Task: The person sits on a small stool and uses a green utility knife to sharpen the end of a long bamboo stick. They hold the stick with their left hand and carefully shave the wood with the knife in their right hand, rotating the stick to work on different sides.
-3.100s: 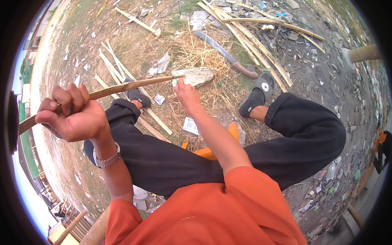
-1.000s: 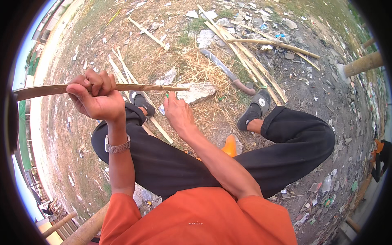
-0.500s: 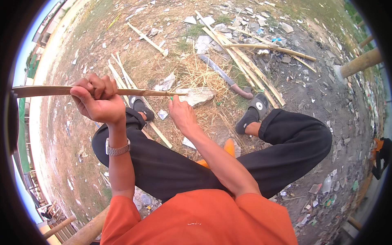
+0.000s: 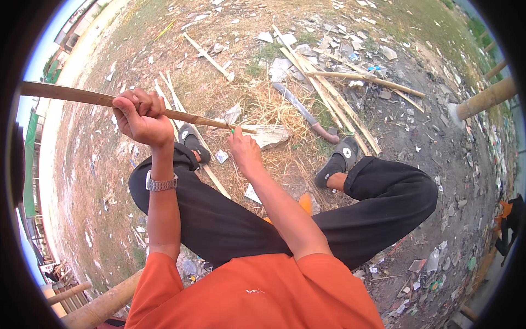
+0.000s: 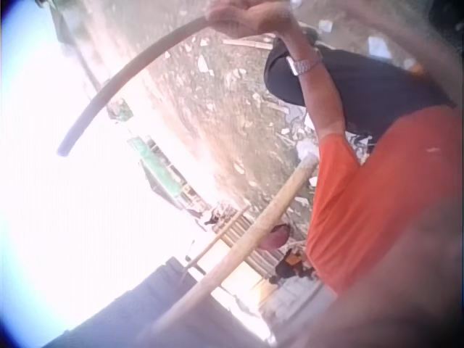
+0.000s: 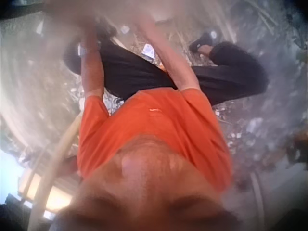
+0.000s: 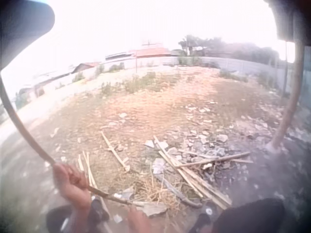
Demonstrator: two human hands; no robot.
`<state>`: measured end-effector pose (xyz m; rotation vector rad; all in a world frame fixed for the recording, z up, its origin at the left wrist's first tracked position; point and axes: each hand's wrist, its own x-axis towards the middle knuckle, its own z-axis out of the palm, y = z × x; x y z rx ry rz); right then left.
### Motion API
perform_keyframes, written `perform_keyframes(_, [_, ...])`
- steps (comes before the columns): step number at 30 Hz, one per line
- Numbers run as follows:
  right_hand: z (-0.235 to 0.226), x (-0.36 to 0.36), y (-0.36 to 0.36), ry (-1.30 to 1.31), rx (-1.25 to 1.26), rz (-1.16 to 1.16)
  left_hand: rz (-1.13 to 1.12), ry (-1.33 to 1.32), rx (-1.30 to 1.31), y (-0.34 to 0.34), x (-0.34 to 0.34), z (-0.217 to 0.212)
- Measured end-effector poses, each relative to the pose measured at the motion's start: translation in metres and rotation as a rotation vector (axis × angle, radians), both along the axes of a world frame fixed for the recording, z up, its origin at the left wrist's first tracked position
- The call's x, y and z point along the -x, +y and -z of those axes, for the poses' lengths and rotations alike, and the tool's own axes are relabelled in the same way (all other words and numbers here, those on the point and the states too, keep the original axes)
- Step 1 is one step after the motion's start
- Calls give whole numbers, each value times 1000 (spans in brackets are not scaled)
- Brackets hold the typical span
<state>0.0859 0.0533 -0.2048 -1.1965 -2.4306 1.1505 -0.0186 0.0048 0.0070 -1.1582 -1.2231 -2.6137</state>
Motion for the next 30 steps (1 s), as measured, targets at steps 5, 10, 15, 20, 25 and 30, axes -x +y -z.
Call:
perform_keyframes(5, [50,-17,-2,-70,-34,44,63,-9,-14,-2,-2,-2])
perform_keyframes(10, [54,-10,-3,-73,-45,55,31,-21,-32,-2,1,1])
perform_keyframes(15, [69,11,30,5,173,35,32,49,-57,1,5,4])
perform_keyframes(20, [35,7,23,112,301,-16,-6,-45,-68,-5,19,0])
perform_keyframes(25, [25,10,4,2,17,22,35,15,-27,0,13,5])
perform_keyframes(30, [104,-14,23,-330,-80,-56,87,-6,-3,2,2,2])
